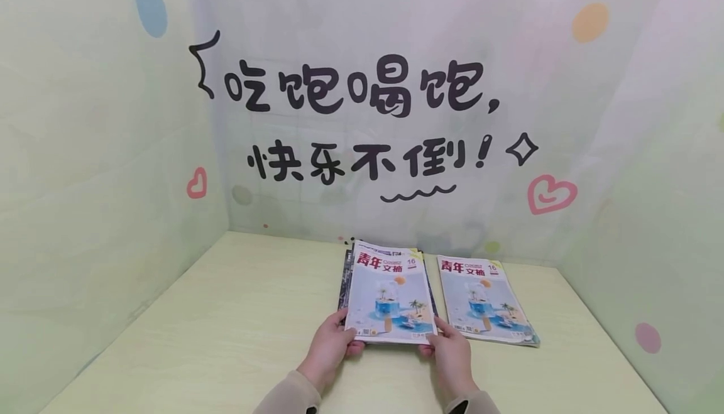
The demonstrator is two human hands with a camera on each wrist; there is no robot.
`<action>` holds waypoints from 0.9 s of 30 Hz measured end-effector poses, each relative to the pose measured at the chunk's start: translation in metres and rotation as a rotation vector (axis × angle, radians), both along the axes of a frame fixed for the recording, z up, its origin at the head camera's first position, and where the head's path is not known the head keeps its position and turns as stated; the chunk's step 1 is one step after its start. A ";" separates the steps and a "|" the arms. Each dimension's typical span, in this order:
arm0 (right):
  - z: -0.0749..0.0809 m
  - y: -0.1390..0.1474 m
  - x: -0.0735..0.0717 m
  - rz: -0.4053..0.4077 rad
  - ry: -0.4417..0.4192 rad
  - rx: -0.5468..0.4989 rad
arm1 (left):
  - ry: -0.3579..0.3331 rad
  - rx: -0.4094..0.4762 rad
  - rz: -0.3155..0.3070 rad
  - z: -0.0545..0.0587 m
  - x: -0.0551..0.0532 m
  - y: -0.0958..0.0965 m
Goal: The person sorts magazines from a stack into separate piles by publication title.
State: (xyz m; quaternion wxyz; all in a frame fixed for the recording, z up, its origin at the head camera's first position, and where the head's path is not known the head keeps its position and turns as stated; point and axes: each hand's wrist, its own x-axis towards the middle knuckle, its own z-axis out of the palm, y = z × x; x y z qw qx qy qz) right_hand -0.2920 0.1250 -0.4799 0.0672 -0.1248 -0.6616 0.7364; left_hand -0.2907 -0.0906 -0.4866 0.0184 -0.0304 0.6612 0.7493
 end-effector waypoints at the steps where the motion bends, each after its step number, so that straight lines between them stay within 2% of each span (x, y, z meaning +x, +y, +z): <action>1: 0.001 0.002 0.000 -0.005 -0.003 -0.006 | -0.001 0.001 0.001 0.000 0.000 0.003; 7: 0.004 0.021 -0.001 -0.008 -0.007 -0.034 | 0.003 -0.004 0.006 0.004 -0.002 0.022; 16: 0.007 0.066 -0.005 -0.012 0.005 -0.062 | 0.038 -0.047 -0.030 0.016 -0.008 0.063; 23: 0.010 0.105 -0.006 -0.041 0.026 -0.072 | 0.071 -0.060 -0.115 0.023 -0.015 0.097; 27: 0.013 0.125 -0.003 -0.050 0.020 -0.074 | 0.067 -0.049 -0.153 0.029 -0.016 0.114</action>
